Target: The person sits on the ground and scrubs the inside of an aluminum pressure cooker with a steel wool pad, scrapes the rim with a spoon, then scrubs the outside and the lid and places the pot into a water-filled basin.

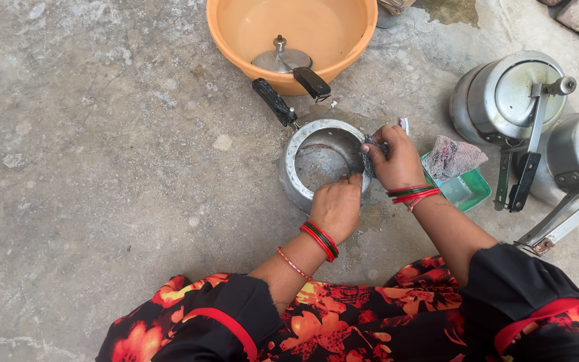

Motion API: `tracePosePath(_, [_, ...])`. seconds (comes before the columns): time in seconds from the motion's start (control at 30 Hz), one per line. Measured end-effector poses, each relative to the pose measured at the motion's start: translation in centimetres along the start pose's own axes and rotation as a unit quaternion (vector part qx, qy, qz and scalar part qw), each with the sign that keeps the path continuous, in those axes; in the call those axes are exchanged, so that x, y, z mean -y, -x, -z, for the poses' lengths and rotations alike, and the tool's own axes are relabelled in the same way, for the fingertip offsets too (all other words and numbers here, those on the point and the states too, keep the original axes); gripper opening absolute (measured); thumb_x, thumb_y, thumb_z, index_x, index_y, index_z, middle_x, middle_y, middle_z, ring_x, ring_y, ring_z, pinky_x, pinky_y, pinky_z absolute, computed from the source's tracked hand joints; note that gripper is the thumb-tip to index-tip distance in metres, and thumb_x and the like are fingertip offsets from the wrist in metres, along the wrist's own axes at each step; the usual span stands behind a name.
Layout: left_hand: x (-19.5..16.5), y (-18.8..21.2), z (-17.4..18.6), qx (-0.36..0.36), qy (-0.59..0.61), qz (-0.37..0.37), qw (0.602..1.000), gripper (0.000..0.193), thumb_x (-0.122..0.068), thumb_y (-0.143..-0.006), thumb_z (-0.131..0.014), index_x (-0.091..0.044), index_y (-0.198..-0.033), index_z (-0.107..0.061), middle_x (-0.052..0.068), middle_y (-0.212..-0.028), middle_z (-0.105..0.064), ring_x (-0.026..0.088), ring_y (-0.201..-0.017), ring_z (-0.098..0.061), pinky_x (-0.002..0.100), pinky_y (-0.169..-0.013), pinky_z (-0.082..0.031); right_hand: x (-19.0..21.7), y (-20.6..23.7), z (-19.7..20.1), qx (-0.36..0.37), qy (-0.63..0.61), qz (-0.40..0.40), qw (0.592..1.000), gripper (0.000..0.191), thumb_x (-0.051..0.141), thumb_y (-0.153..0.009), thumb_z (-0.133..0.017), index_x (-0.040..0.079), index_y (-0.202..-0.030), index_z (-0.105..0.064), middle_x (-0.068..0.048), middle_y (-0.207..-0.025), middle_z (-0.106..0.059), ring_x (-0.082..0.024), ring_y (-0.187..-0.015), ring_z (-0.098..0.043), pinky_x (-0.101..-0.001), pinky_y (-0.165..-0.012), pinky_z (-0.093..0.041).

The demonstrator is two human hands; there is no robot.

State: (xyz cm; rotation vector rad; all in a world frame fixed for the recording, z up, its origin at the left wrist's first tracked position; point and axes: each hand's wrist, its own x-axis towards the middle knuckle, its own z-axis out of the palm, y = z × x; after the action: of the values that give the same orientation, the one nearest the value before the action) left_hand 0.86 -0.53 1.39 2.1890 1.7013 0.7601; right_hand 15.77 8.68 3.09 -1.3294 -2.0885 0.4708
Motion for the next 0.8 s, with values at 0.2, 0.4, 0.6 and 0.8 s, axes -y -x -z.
tracePosePath(0.2, [0.1,0.1,-0.2,-0.006,0.007,-0.001,1.0,0.026,0.002,-0.077,-0.066,0.001,-0.103,-0.062,0.023,-0.088,-0.072,0.037,-0.083,-0.073,0.046,-0.076,-0.058,0.6,2.7,1.3,0.107,0.002,-0.031,0.994,0.032,0.024,-0.09,-0.076,-0.001,-0.1,-0.059,-0.021,-0.095,-0.062,-0.041,-0.091,-0.063,-0.0465,-0.081,-0.05])
tracePosePath(0.4, [-0.1,-0.1,0.8,0.045,0.02,0.026,0.998,0.032,0.002,-0.072,-0.067,0.001,-0.103,-0.061,0.022,-0.087,-0.073,0.039,-0.083,-0.073,0.048,-0.075,-0.058,-3.5,-0.3,8.1,0.071,0.115,-0.168,0.976,0.04,0.03,-0.087,-0.081,0.003,-0.113,-0.068,-0.023,-0.118,-0.064,-0.04,-0.108,-0.065,-0.0458,-0.096,-0.051])
tracePosePath(0.6, [-1.5,-0.1,1.2,0.124,0.048,0.078,0.988,0.032,-0.001,-0.077,-0.066,0.002,-0.108,-0.058,0.024,-0.089,-0.073,0.041,-0.087,-0.072,0.05,-0.078,-0.058,-9.6,1.9,10.5,0.223,0.261,-0.278,0.897,0.057,0.023,-0.061,-0.091,0.007,-0.111,-0.071,-0.024,-0.126,-0.06,-0.042,-0.113,-0.065,-0.0455,-0.098,-0.053])
tracePosePath(0.8, [-2.2,0.6,1.4,0.13,0.055,0.051,0.989,0.028,-0.007,-0.081,-0.068,0.002,-0.105,-0.057,0.025,-0.089,-0.072,0.04,-0.088,-0.073,0.049,-0.08,-0.058,-9.0,1.9,7.8,0.239,0.3,-0.244,0.891,0.02,0.016,-0.078,-0.07,0.012,-0.096,-0.078,-0.02,-0.11,-0.075,-0.04,-0.107,-0.071,-0.0461,-0.094,-0.056])
